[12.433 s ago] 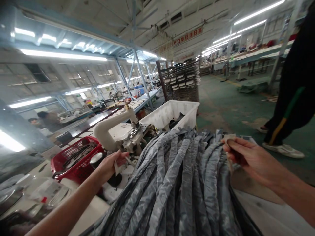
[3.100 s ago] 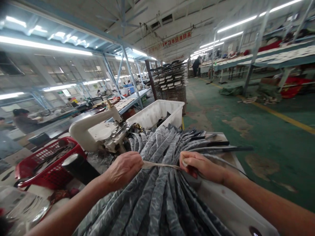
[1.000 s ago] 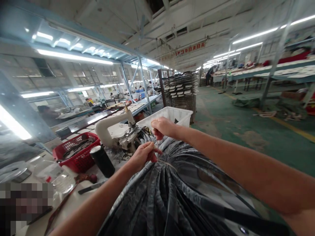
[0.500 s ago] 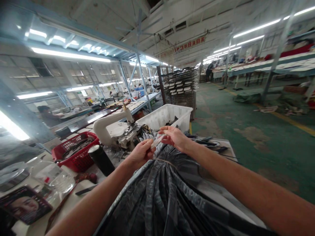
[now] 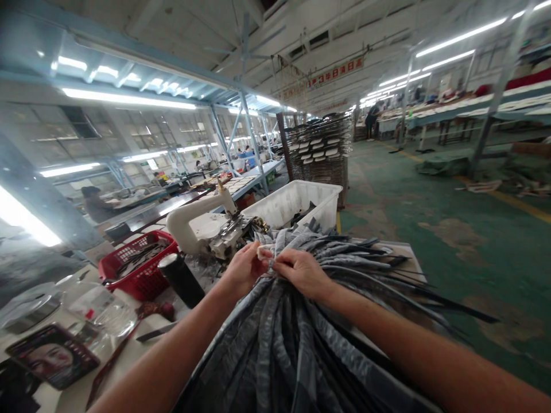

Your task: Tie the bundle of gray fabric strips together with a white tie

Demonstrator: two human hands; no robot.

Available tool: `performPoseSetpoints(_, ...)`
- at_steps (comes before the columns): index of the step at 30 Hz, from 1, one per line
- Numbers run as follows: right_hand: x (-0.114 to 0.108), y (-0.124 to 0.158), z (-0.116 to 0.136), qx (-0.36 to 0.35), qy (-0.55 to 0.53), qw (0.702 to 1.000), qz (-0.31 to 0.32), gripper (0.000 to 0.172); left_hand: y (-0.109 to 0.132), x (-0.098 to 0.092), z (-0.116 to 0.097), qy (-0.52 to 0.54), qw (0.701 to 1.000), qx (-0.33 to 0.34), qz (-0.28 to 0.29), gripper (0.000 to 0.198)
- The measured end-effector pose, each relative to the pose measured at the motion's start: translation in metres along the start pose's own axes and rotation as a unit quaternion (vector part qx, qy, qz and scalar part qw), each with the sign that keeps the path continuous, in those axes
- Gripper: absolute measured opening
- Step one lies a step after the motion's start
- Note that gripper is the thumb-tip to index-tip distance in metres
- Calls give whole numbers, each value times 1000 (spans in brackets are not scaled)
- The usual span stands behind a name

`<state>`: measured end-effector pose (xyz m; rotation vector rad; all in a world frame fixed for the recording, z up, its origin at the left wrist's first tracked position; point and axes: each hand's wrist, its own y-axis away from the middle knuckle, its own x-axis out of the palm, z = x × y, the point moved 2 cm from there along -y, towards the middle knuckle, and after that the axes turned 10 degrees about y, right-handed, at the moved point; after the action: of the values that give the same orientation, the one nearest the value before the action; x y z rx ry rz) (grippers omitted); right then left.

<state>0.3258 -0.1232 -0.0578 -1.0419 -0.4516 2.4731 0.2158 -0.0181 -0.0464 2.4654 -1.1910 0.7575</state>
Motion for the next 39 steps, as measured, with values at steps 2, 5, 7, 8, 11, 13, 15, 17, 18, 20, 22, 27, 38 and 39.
performPoseSetpoints(2, 2, 3, -2, 35, -51, 997, -52, 33, -1, -7, 4, 38, 998, 6, -52, 21)
performPoseSetpoints(5, 11, 2, 0, 81, -245, 963, -85, 31, -3, -13, 8, 80, 992, 1, -94, 25)
performPoseSetpoints(7, 18, -5, 3, 112, -405, 905, -70, 32, -3, -10, 6, 95, 991, -11, -99, 29)
performPoseSetpoints(8, 20, -9, 6, 124, -460, 877, -58, 33, -4, -8, 4, 97, 990, -20, -97, 30)
performPoseSetpoints(11, 18, -20, 11, 135, -506, 852, -30, 34, -6, 0, -6, 80, 993, -42, -80, 31)
performPoseSetpoints(13, 13, -21, 10, 138, -504, 853, 1, 30, -7, 2, -10, 60, 995, -53, -65, 29)
performPoseSetpoints(15, 9, -14, 7, 146, -486, 861, 41, 25, -7, -2, -9, 45, 996, -60, -55, 29)
performPoseSetpoints(17, 7, -2, 1, 159, -449, 877, 68, 25, -3, -11, -2, 41, 996, -57, -52, 31)
performPoseSetpoints(18, 7, 5, -2, 164, -431, 884, 75, 27, 0, -16, 1, 41, 996, -52, -52, 33)
performPoseSetpoints(20, 7, 15, -7, 169, -403, 896, 77, 31, 5, -24, 8, 41, 997, -36, -50, 38)
performPoseSetpoints(22, 7, 20, -9, 168, -392, 900, 84, 35, 9, -24, 11, 31, 999, -13, -43, 40)
performPoseSetpoints(27, 9, 13, -6, 125, -301, 929, 174, 46, 6, 0, 2, -34, 998, 58, -9, 32)
performPoseSetpoints(38, 19, 17, -3, 68, -161, 973, 152, 56, 17, 20, -8, -119, 988, 96, -3, 27)
performPoseSetpoints(39, 19, 17, -3, 74, -171, 972, 141, 56, 16, 20, -8, -119, 988, 99, -13, 27)
